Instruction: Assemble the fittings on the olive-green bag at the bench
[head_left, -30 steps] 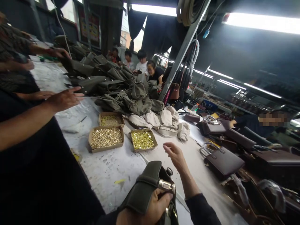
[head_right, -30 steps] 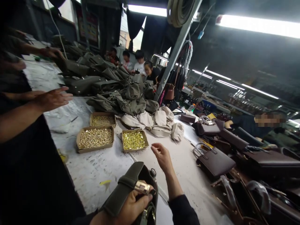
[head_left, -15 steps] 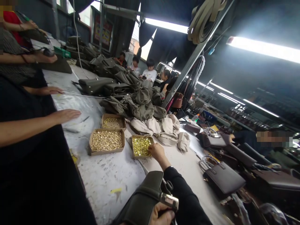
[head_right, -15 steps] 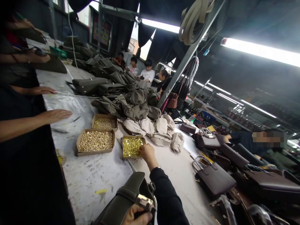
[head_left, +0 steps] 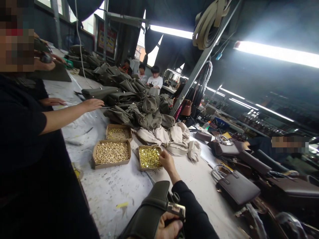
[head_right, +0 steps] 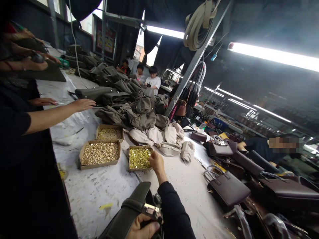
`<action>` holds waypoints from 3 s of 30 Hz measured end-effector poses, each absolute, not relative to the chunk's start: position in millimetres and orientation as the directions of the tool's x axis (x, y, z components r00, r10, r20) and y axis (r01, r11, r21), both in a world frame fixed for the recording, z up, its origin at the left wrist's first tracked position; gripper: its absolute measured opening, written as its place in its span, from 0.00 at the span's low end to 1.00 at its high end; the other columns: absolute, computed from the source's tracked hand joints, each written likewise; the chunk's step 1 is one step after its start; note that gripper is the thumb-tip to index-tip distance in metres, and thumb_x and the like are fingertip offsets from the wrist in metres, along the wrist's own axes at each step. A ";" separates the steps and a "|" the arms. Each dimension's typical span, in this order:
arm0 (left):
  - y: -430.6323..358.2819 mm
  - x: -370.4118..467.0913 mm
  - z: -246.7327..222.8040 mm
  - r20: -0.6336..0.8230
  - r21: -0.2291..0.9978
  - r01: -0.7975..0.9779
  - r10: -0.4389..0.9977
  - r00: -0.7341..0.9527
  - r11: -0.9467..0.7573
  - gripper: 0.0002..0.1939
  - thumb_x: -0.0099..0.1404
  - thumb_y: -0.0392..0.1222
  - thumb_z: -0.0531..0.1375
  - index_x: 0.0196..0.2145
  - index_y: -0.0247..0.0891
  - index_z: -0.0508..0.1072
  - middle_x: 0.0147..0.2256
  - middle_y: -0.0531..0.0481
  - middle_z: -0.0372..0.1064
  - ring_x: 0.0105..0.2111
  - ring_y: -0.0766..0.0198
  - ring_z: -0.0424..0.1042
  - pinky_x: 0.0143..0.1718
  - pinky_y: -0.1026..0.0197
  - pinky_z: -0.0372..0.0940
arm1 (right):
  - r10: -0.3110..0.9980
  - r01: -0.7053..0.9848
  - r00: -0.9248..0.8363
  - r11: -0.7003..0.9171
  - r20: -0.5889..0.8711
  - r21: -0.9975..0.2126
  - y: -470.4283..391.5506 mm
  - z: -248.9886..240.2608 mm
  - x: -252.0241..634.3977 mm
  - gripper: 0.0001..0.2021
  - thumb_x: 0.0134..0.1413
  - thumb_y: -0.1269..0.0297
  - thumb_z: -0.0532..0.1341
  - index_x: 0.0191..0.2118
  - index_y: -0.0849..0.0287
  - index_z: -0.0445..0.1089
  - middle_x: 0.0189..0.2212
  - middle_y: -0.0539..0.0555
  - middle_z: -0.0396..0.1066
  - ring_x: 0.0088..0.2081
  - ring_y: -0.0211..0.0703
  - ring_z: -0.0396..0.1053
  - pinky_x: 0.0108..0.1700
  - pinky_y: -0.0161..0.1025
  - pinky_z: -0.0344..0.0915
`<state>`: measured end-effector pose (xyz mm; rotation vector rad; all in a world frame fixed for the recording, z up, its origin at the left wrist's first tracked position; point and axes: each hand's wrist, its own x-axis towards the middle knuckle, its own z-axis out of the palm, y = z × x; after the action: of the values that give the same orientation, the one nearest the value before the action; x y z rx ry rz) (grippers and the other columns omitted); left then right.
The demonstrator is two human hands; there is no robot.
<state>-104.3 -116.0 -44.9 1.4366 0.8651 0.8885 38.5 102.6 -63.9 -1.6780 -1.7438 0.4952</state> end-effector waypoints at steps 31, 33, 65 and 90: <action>-113.0 -89.5 0.3 0.217 0.903 0.220 0.835 0.505 -0.368 0.14 0.66 0.48 0.60 0.36 0.37 0.83 0.33 0.47 0.79 0.34 0.57 0.76 0.45 0.59 0.71 | 0.879 -0.069 0.428 0.261 0.208 -0.963 -184.6 -22.9 46.4 0.10 0.62 0.55 0.65 0.36 0.56 0.72 0.32 0.50 0.70 0.35 0.40 0.67 0.40 0.36 0.62; -114.5 -88.3 0.1 0.234 0.896 0.215 0.825 0.514 -0.388 0.14 0.67 0.47 0.60 0.36 0.37 0.83 0.32 0.48 0.78 0.33 0.58 0.76 0.45 0.59 0.71 | 0.881 -0.097 0.432 0.260 0.195 -0.961 -184.1 -22.3 45.4 0.10 0.62 0.55 0.66 0.36 0.56 0.72 0.32 0.49 0.70 0.35 0.40 0.67 0.40 0.35 0.62; -116.2 -90.8 -5.9 0.441 0.767 0.217 0.742 0.505 -0.604 0.12 0.69 0.41 0.59 0.41 0.38 0.83 0.38 0.46 0.81 0.36 0.57 0.81 0.42 0.60 0.76 | 0.880 -0.139 0.461 0.198 0.113 -0.970 -184.6 -24.8 41.4 0.14 0.58 0.52 0.68 0.34 0.57 0.73 0.31 0.50 0.70 0.35 0.41 0.67 0.39 0.35 0.64; -119.4 -98.4 -11.3 0.641 0.484 0.252 0.536 0.550 -0.838 0.09 0.73 0.36 0.57 0.44 0.40 0.79 0.40 0.51 0.80 0.38 0.62 0.80 0.45 0.64 0.74 | 0.787 0.043 0.534 0.341 0.310 -0.939 -190.8 -25.7 37.2 0.06 0.60 0.57 0.69 0.36 0.52 0.80 0.33 0.51 0.71 0.38 0.43 0.69 0.43 0.36 0.66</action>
<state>-98.4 -119.4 -11.3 2.4528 0.6478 1.1819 37.2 -190.8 -25.7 -1.1339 -0.8996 0.5798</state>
